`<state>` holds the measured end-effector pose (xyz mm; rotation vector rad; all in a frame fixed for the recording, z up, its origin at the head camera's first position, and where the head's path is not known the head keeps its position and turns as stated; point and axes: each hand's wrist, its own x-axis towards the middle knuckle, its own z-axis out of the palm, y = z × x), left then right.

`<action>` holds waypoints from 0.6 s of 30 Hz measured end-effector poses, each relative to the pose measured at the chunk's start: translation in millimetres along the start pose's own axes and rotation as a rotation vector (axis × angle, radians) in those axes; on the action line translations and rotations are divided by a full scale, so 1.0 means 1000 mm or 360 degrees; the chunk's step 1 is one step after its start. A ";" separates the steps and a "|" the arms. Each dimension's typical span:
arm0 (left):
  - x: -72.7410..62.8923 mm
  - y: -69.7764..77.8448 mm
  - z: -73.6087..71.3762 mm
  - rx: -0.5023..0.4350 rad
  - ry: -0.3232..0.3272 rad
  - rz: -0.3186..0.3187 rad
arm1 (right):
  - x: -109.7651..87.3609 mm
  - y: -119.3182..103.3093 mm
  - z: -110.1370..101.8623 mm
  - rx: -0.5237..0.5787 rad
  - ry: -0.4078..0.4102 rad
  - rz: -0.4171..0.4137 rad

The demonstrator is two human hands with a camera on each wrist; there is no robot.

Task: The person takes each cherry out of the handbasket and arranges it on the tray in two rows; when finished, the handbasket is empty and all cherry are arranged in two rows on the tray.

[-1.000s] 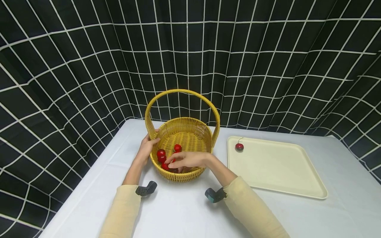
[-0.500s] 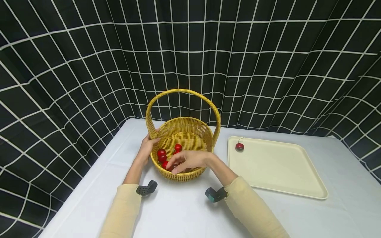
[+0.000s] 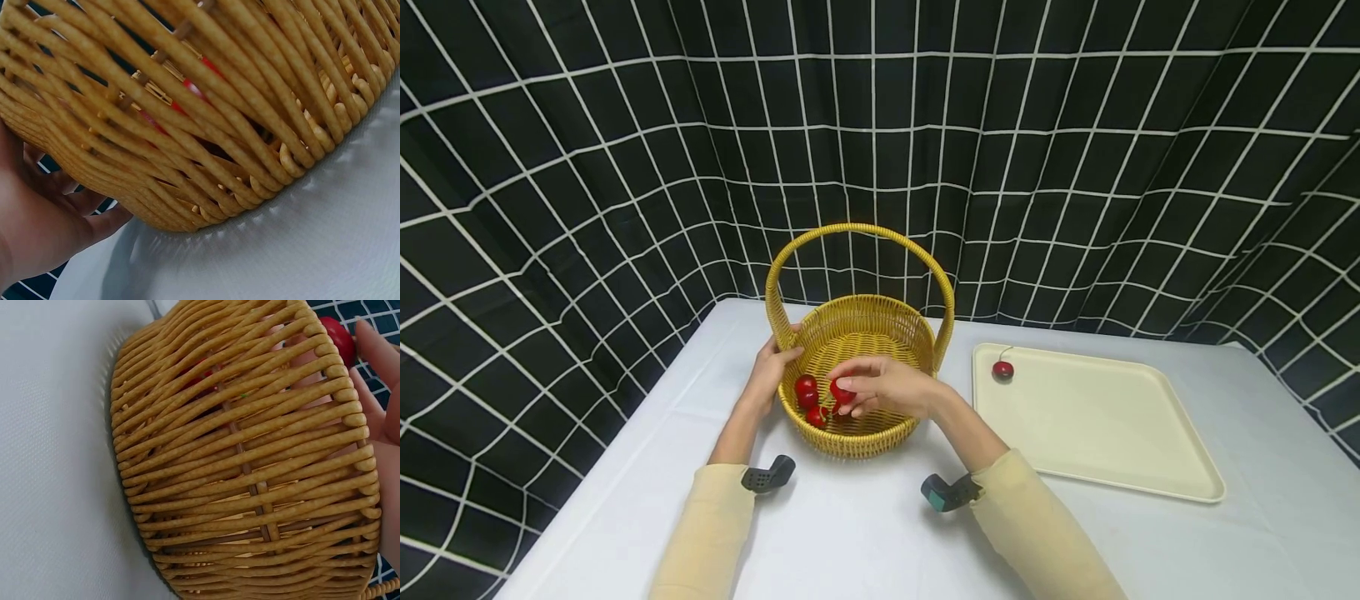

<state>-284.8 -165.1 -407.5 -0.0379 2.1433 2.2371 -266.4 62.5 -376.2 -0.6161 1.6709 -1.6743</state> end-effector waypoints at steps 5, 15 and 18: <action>0.004 -0.007 -0.001 0.0019 0.0010 0.0021 | -0.003 -0.002 0.000 -0.0050 0.0101 -0.0062; 0.007 -0.007 -0.002 0.0039 0.0028 -0.0014 | -0.016 -0.004 -0.003 -0.0142 0.0193 -0.0069; 0.007 -0.007 -0.002 0.0048 0.0034 -0.0012 | -0.020 -0.004 -0.004 -0.0217 0.0215 -0.0100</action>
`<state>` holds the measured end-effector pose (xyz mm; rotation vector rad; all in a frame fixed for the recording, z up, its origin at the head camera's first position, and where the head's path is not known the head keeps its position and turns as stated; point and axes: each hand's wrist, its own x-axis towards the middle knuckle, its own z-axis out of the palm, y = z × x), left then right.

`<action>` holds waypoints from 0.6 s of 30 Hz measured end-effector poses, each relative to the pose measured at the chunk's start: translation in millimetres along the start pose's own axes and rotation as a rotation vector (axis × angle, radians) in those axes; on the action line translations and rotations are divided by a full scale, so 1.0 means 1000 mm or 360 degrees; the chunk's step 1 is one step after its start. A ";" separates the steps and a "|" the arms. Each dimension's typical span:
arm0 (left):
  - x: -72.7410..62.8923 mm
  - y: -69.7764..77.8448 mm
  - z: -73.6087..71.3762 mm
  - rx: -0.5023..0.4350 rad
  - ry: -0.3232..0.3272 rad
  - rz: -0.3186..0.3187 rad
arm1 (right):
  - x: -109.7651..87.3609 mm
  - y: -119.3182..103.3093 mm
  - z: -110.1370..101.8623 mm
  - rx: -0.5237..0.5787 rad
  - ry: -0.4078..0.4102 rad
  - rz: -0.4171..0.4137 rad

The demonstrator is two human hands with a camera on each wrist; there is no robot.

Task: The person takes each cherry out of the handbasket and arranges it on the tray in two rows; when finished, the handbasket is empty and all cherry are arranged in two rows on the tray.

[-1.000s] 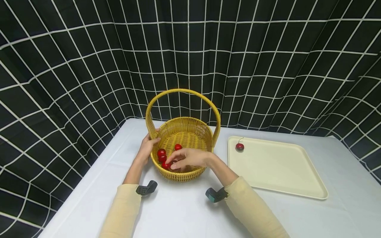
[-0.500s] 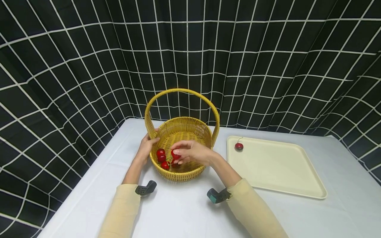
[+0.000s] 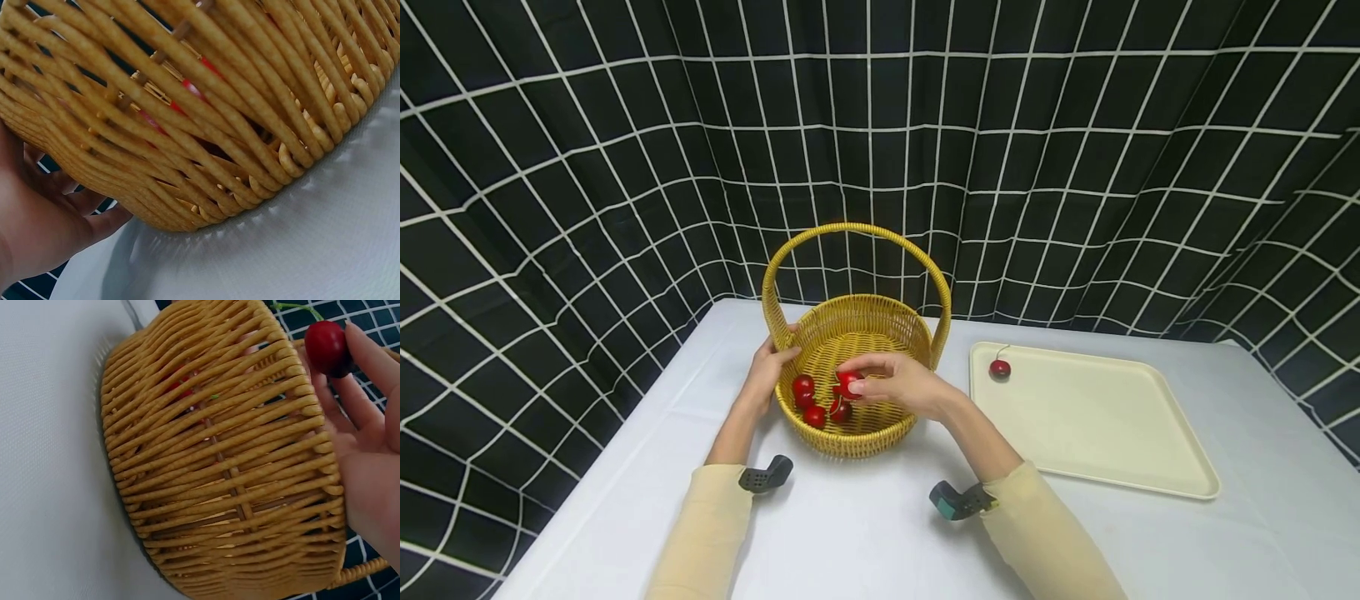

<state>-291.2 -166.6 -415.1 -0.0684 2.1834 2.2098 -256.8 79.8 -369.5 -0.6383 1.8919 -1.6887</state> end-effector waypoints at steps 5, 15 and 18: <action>-0.001 -0.001 0.000 0.0002 -0.0012 0.0012 | -0.011 -0.002 -0.004 -0.0179 0.0063 -0.0032; 0.000 0.000 -0.001 0.0006 -0.0010 0.0003 | -0.038 -0.002 -0.017 -0.0208 0.0109 -0.0101; 0.000 0.000 -0.001 0.0008 -0.0010 0.0006 | -0.047 -0.004 -0.023 -0.0157 0.0125 -0.0119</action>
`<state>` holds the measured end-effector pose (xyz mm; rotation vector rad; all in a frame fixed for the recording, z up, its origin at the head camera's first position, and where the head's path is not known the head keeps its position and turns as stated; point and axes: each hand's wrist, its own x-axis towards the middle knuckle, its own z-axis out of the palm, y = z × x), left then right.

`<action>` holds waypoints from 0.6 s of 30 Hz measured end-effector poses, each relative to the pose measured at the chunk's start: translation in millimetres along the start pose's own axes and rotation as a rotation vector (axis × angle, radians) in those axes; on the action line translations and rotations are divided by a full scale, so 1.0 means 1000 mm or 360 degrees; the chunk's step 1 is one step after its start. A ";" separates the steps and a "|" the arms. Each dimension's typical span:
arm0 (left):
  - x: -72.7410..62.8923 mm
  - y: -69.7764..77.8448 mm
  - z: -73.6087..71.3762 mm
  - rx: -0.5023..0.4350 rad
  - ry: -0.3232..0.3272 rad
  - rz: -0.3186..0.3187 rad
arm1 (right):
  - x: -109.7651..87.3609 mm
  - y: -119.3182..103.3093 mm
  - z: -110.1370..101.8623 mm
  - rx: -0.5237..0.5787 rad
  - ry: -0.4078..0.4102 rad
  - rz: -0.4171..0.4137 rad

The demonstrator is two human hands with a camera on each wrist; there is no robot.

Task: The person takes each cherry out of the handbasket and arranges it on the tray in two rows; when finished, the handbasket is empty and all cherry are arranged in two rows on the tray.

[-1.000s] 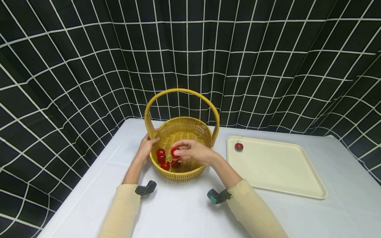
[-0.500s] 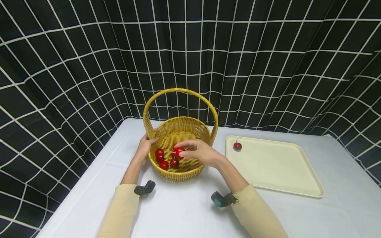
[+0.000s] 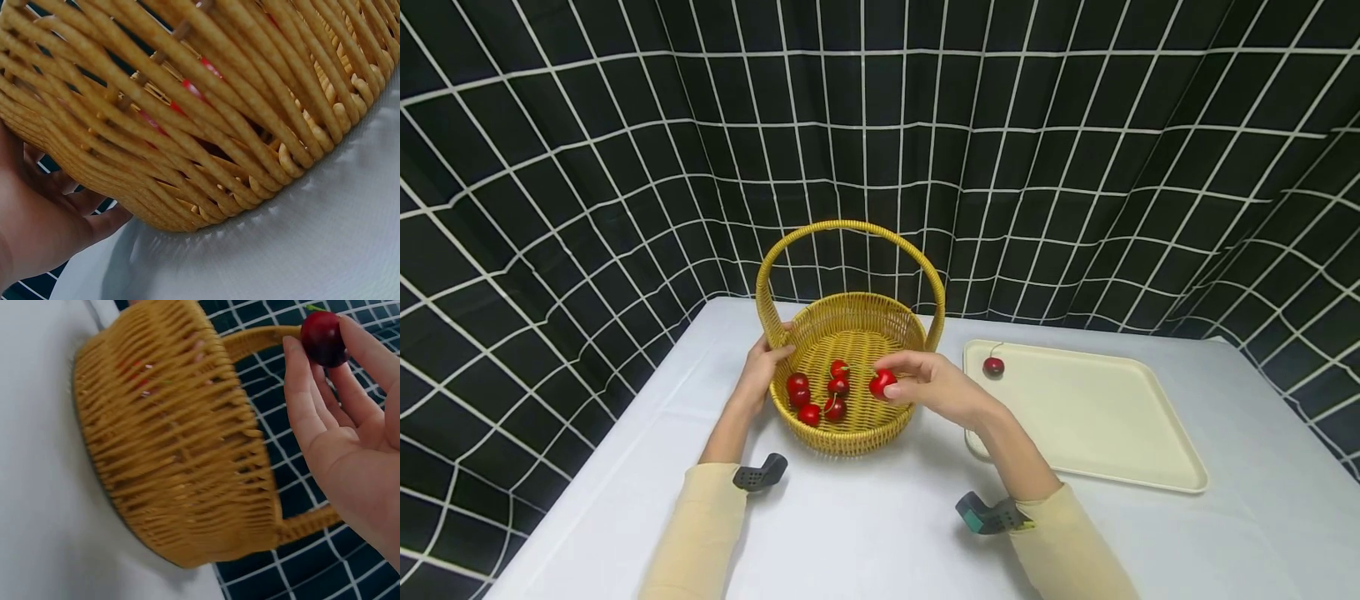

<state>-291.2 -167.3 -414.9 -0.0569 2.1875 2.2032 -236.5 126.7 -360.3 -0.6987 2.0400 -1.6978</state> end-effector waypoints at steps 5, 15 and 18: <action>0.001 -0.001 -0.001 -0.0014 0.0005 -0.0004 | -0.012 -0.008 -0.011 0.0052 0.0077 -0.0066; 0.001 -0.003 -0.001 -0.0004 -0.0015 0.0031 | -0.034 -0.022 -0.044 0.0402 0.0215 -0.0412; 0.002 -0.003 -0.002 -0.0001 -0.0011 0.0025 | -0.039 -0.022 -0.055 0.0553 0.0336 -0.0437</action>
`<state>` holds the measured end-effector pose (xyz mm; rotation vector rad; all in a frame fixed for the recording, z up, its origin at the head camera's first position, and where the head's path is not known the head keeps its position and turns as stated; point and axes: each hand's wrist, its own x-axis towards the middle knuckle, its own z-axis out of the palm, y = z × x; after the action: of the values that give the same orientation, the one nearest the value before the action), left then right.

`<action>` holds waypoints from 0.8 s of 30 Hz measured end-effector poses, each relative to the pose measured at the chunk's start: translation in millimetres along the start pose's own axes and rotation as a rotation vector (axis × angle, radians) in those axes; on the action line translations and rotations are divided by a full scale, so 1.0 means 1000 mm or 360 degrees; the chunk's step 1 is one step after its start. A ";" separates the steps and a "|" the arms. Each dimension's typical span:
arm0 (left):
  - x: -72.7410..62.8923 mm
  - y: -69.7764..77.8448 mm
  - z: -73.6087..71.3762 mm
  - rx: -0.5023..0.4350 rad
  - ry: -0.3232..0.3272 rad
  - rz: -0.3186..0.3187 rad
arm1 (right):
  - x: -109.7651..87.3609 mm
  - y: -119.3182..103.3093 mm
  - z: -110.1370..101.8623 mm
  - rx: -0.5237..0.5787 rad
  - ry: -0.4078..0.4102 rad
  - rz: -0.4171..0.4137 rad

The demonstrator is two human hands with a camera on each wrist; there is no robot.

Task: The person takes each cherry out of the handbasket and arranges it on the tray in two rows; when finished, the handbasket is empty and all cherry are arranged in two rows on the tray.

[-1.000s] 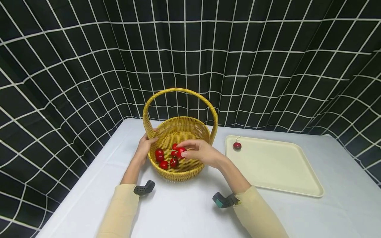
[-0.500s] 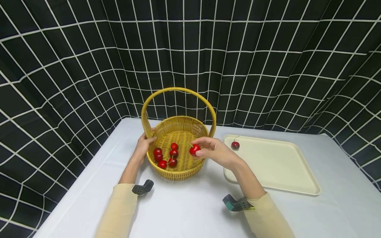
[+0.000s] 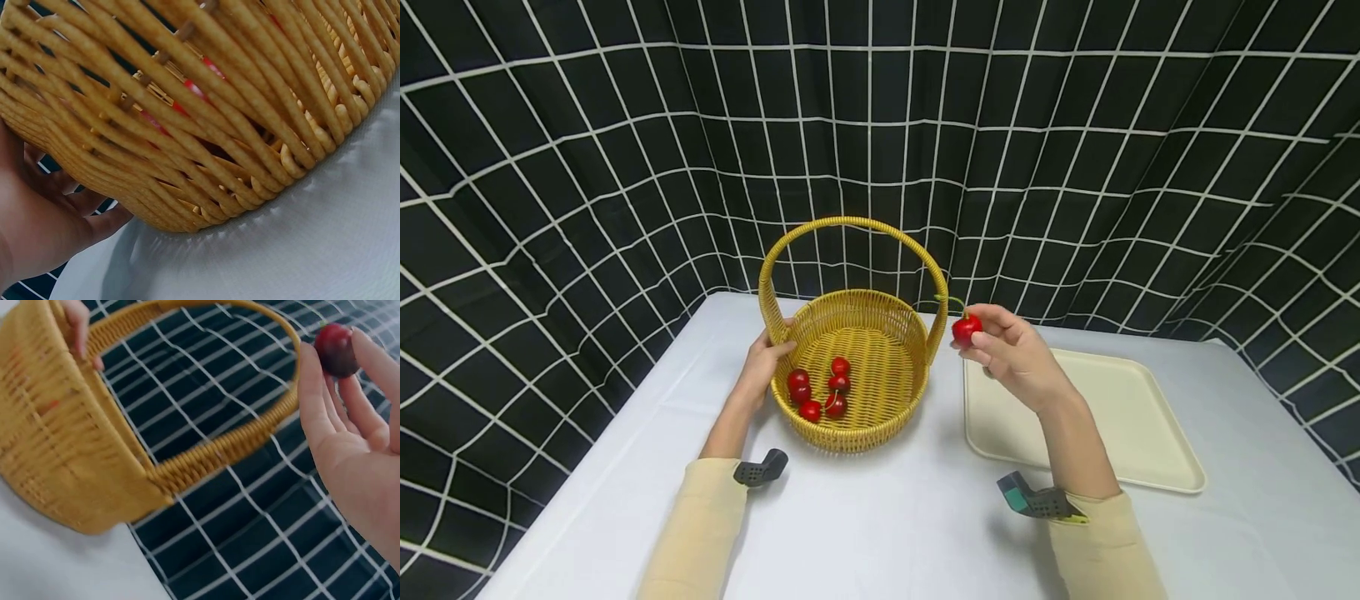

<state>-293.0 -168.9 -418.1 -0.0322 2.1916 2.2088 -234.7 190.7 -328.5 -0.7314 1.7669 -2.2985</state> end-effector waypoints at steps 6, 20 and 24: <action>0.001 0.002 0.001 0.0017 0.0016 -0.0011 | -0.003 -0.005 -0.023 0.0182 0.0359 -0.0047; 0.000 0.001 0.001 0.0026 0.0011 -0.0031 | -0.009 0.012 -0.073 0.0540 0.0887 0.0113; -0.001 0.001 0.002 0.0022 -0.0007 -0.0023 | -0.012 0.019 -0.084 0.0530 0.0997 0.0177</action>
<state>-292.0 -167.0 -416.9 -0.0426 2.1971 2.1840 -266.7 262.4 -365.4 0.1630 1.4821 -2.8289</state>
